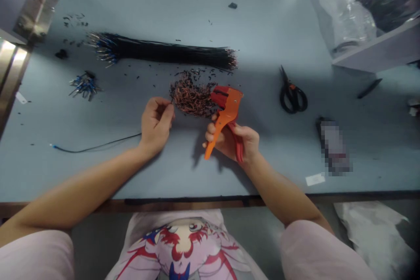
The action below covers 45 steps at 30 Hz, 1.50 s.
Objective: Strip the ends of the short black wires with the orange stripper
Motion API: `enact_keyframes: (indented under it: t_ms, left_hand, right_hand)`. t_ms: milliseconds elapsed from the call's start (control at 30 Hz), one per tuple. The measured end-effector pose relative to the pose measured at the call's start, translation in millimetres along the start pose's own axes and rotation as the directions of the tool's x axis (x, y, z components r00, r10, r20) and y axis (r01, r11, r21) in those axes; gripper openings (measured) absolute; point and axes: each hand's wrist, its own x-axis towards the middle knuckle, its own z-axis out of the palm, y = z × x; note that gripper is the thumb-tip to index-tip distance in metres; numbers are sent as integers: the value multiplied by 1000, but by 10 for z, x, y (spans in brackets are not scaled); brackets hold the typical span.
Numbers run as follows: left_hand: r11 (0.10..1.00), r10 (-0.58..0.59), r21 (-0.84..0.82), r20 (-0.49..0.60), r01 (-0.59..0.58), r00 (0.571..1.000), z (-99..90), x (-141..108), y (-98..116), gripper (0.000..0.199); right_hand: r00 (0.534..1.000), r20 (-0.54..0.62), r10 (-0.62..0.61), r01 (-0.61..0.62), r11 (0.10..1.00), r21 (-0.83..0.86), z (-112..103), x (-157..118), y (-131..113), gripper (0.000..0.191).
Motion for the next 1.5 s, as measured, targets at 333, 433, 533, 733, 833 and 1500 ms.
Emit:
enact_keyframes:
  t_ms: [333, 433, 533, 733, 833, 1500]
  left_hand:
    - [931, 278, 248, 3, -270, 961, -34, 24, 60, 5]
    - [896, 325, 317, 10, -311, 946, -45, 30, 95, 3]
    - [882, 342, 332, 40, -335, 939, -52, 24, 114, 5]
    - [851, 392, 350, 77, -393, 917, -60, 10, 125, 4]
    - [835, 425, 349, 79, -425, 902, -63, 11, 120, 3]
    - [770, 543, 323, 120, -550, 831, -64, 1, 138, 9]
  right_hand:
    - [996, -29, 87, -89, 992, -87, 21, -21, 59, 51]
    - [990, -56, 129, -135, 984, -112, 10, -20, 83, 49]
    - [984, -82, 161, -170, 978, -124, -6, -17, 108, 43]
    - [980, -105, 169, -185, 969, -163, -18, -22, 136, 38]
    - [981, -108, 158, -178, 963, -203, -19, -31, 149, 37]
    - [986, -94, 138, -165, 888, -429, 125, -87, 157, 35]
